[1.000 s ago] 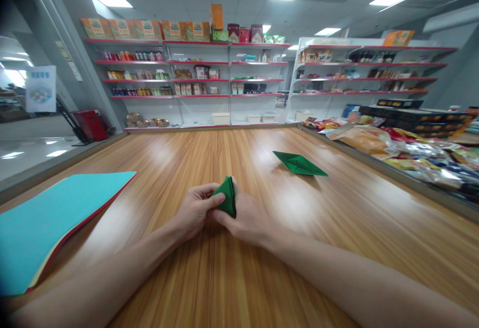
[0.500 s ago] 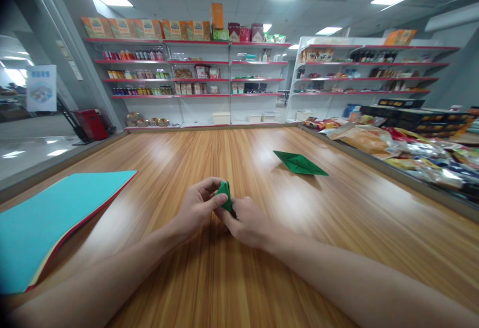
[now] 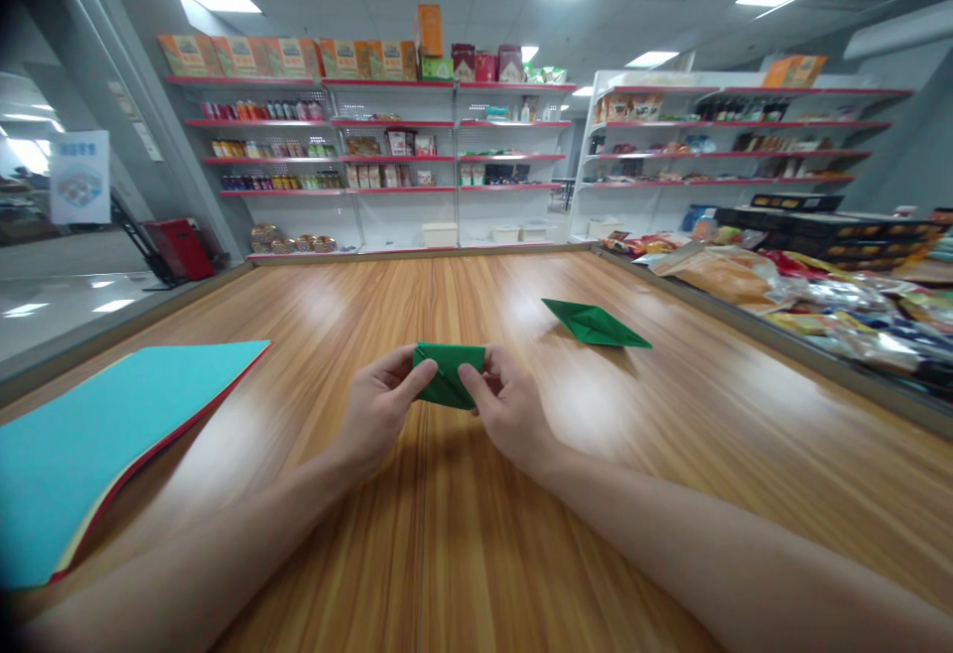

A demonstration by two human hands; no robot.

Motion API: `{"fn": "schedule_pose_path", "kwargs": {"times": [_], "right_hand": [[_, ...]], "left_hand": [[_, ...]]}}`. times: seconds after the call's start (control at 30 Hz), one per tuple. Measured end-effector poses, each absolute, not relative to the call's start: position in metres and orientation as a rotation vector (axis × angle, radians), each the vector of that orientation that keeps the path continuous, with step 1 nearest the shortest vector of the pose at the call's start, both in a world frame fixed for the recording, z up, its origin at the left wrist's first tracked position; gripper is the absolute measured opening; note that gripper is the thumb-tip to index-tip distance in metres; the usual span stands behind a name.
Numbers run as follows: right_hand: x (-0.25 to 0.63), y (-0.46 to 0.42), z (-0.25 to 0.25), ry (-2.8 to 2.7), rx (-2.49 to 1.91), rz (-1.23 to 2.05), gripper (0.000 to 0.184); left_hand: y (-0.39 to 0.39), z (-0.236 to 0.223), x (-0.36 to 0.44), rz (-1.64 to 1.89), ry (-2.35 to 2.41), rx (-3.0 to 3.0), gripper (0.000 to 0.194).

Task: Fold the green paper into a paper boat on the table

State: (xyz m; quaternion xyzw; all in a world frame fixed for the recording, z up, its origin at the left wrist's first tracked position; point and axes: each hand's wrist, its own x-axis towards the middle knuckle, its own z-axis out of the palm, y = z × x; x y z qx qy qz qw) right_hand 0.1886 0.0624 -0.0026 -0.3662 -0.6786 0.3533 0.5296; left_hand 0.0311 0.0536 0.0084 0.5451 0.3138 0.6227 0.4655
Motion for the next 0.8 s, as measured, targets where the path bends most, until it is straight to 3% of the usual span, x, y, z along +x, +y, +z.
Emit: {"fn": "schedule_pose_path", "kwargs": {"times": [0.3,0.47,0.63,0.8], "right_hand": [[0.193,0.057,-0.001,-1.842,-0.981,0.522,0.027],[0.193,0.057,-0.002,-1.854,-0.906,0.709,0.021],[0.192,0.055,0.0,-1.993,-0.685,0.705,0.047],[0.193,0.061,0.001,-2.032,-0.673,0.328,0.024]], "left_hand": [[0.046,0.016,0.028,1.572,0.839,1.382,0.011],[0.053,0.013,0.027,1.574,0.893,1.328,0.018],[0.065,0.009,0.024,1.288,0.929,0.911,0.028],[0.065,0.012,0.02,1.0,0.93,0.817,0.02]]}}
